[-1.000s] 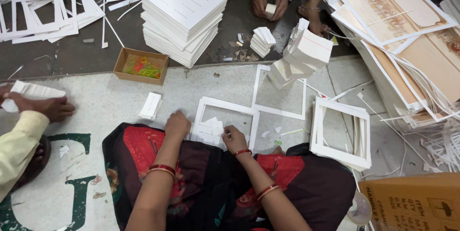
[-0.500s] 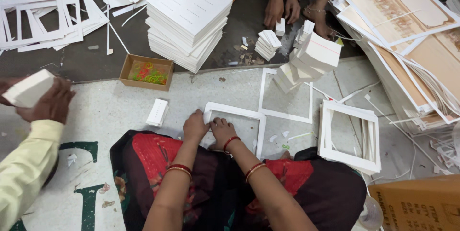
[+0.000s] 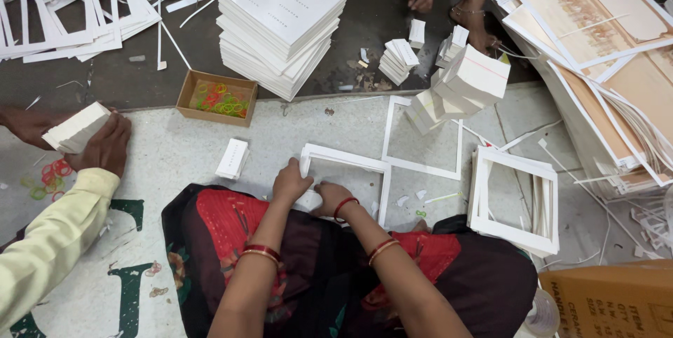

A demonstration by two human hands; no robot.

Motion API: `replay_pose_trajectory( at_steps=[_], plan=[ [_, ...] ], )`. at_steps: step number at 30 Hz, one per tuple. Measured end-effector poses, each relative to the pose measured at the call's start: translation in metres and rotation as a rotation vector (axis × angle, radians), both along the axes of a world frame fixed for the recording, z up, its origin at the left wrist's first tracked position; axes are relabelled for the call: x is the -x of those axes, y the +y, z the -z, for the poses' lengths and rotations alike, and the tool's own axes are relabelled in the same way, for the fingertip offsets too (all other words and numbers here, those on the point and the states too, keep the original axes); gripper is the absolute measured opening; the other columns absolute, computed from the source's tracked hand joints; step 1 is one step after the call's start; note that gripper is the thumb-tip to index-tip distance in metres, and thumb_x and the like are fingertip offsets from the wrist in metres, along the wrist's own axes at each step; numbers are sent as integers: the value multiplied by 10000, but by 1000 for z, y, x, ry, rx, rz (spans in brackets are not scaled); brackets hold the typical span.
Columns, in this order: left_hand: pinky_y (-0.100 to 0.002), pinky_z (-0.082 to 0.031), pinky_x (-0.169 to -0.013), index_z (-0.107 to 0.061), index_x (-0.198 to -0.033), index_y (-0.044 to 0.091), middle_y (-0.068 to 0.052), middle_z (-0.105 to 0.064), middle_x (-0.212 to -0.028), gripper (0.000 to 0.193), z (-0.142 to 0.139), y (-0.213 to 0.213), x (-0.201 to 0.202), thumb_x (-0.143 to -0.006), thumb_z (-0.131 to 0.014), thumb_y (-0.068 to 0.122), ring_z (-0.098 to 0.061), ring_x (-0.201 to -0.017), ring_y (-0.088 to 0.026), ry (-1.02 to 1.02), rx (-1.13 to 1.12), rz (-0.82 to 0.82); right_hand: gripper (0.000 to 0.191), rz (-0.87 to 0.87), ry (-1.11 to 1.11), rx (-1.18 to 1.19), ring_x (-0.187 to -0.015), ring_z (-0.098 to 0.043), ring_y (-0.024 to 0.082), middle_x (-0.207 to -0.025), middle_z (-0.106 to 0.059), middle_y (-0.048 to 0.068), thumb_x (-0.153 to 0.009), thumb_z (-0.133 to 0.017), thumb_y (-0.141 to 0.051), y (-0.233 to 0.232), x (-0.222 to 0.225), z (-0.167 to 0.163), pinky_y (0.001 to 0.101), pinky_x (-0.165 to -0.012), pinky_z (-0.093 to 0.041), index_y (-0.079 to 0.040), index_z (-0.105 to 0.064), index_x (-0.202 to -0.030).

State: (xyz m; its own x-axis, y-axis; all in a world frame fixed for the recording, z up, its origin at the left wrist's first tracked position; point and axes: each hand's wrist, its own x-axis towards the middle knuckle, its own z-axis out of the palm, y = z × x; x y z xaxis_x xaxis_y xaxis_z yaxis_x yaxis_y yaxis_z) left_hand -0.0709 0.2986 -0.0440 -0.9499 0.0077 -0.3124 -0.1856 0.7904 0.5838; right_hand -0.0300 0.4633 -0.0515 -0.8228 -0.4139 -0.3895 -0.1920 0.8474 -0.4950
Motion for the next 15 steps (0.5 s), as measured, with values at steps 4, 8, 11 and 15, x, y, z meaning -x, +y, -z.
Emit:
replay_pose_trajectory(
  at_steps=[4, 8, 11, 15],
  plan=[
    [-538, -544, -858, -549, -1187, 49, -262, -717, -1051, 529, -9, 0, -6, -766, -761, 289, -684, -1000, -450, 63, -73, -6, 856, 52, -24, 36, -1141, -666, 355, -1213, -709, 200, -656, -877, -472, 8, -4, -9, 432, -984, -515, -90, -620, -1377],
    [-549, -537, -842, -574, -1156, 52, -251, -722, -1035, 449, -22, 6, -20, -806, -748, 273, -679, -996, -454, 127, -27, -22, 815, 64, 45, 74, -1138, -662, 364, -1212, -709, 189, -664, -885, -488, 9, -7, -30, 445, -967, -517, -76, -640, -1324],
    [-544, -542, -818, -607, -1176, 89, -242, -724, -1001, 406, -34, 8, -23, -824, -739, 241, -683, -967, -454, 179, -68, -12, 766, 74, 56, 19, -1123, -668, 372, -1185, -719, 188, -697, -858, -490, 12, -13, -40, 462, -951, -524, -94, -649, -1318],
    [-541, -541, -792, -642, -1179, 125, -224, -731, -970, 345, -43, 6, -28, -862, -731, 231, -685, -943, -447, 218, -129, -2, 739, 91, 75, 8, -1114, -668, 385, -1168, -722, 194, -748, -823, -493, 21, -15, -32, 478, -940, -525, -116, -630, -1353]
  ],
)
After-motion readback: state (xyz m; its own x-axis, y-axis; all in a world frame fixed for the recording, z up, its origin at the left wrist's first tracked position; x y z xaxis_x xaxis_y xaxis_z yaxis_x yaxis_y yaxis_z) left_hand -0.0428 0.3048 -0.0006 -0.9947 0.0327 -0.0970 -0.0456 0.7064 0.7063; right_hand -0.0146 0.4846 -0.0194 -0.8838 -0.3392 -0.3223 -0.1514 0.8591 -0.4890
